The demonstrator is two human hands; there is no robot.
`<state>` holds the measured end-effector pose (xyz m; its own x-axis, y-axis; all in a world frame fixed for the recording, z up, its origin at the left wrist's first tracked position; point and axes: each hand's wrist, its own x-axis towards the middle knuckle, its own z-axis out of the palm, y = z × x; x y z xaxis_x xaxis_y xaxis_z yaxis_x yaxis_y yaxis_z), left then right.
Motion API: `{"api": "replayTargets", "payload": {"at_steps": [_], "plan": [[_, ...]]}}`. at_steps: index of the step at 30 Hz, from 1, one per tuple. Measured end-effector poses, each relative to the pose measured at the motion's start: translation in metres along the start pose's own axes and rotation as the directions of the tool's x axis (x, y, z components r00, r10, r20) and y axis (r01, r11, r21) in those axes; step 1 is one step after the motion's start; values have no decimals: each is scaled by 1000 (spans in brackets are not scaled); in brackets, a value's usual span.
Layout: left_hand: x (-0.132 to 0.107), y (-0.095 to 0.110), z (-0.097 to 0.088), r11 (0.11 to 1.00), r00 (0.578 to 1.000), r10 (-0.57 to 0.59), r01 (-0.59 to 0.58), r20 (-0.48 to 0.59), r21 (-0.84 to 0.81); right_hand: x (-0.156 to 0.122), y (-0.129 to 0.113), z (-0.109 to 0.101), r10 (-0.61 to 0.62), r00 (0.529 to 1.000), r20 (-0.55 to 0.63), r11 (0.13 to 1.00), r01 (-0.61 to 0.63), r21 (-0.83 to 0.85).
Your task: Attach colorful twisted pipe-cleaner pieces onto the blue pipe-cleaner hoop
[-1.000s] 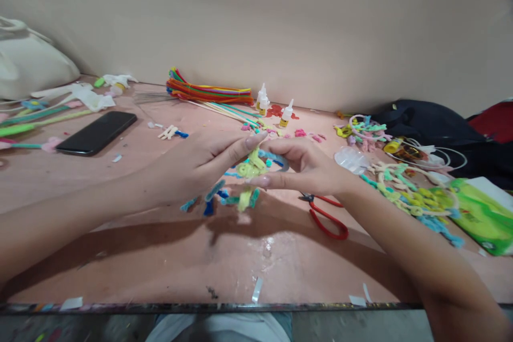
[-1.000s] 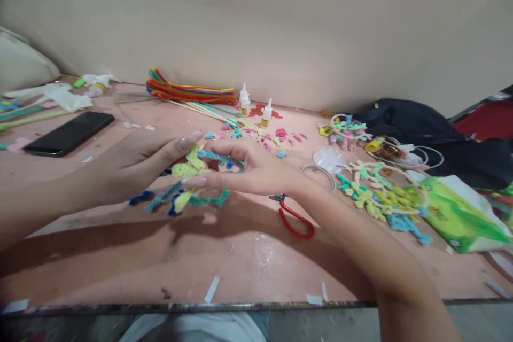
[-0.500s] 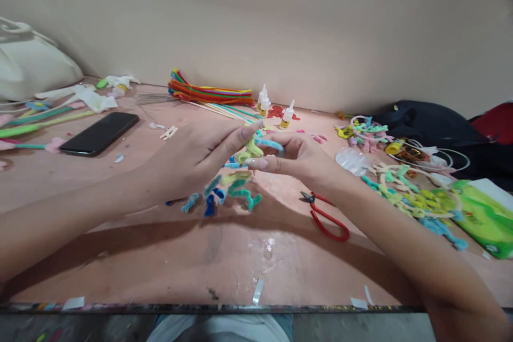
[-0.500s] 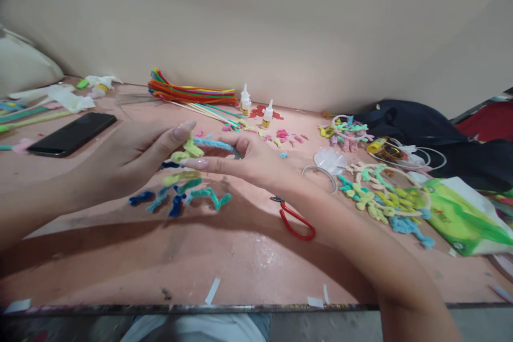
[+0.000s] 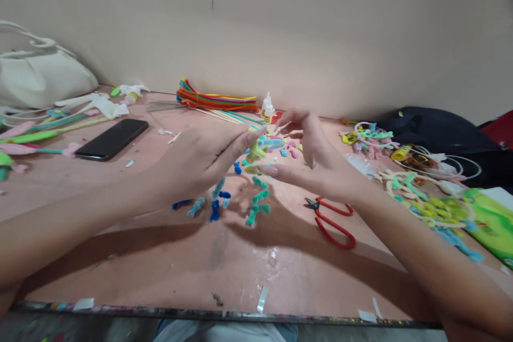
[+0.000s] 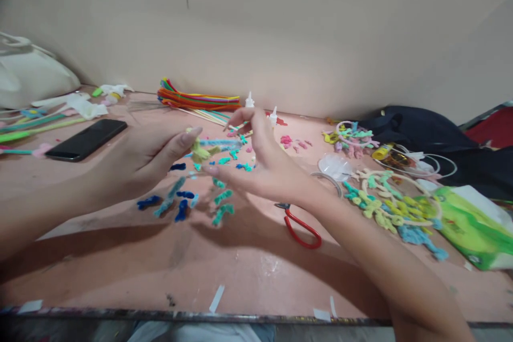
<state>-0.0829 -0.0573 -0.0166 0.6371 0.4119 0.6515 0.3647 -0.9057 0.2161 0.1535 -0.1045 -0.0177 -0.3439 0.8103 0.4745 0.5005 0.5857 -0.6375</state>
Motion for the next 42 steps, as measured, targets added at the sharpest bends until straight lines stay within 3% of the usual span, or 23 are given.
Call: {"api": "replayTargets", "payload": {"at_steps": [2, 5, 9, 10, 12, 14, 17, 19, 22, 25, 27, 32, 37, 39, 42], "plan": [[0, -1, 2, 1000, 1000, 14, -14, -1, 25, -4, -3, 8, -146, 985, -96, 969, 123, -215], [0, 0, 2, 999, 1000, 25, -25, -15, 31, -10, -5, 21, -273, 952, -139, 883, 190, -430], [2, 0, -2, 999, 999, -4, 6, -32, 49, -16, -9, 27, -532, 811, -246, 651, 205, -731], [2, 0, -3, 998, 999, -13, 15, -37, 59, -16, -10, 27, -537, 811, -231, 636, 209, -743], [2, 0, -4, 998, 999, -11, 14, -45, 62, -15, -12, 27, -389, 906, -167, 755, 210, -621], [2, 0, -3, 998, 999, 11, -8, -53, 58, -13, -10, 27, -144, 987, -68, 922, 109, -371], [1, 0, -2, 999, 999, 32, -31, -42, 39, -6, -1, 28, 63, 997, 52, 997, -66, 51], [1, -1, -1, 1000, 1000, 22, -22, -17, 2, -1, 6, 25, 116, 977, 177, 929, -169, 329], [3, -4, -2, 999, 1000, -16, 17, 26, -46, 4, 8, 17, 151, 942, 300, 724, -312, 615], [5, -8, -2, 998, 999, -21, 23, 42, -51, 8, 1, 6, 189, 919, 347, 532, -393, 750], [5, -9, -2, 999, 999, 2, 0, 47, -44, 10, -4, -2, 207, 903, 377, 500, -429, 752], [3, -14, 3, 995, 991, 102, -102, 88, -6, 11, -10, -19, 224, 901, 371, 701, -413, 581], [2, -16, 6, 968, 971, 219, -229, 94, 106, 17, -17, -26, 188, 968, 164, 954, -220, 206], [2, -15, 5, 944, 960, 262, -277, 104, 178, 22, -21, -28, 161, 977, 141, 983, -171, 60], [2, -13, 3, 906, 947, 297, -320, 120, 277, 28, -26, -29, 137, 980, 146, 991, -135, -20]]}}
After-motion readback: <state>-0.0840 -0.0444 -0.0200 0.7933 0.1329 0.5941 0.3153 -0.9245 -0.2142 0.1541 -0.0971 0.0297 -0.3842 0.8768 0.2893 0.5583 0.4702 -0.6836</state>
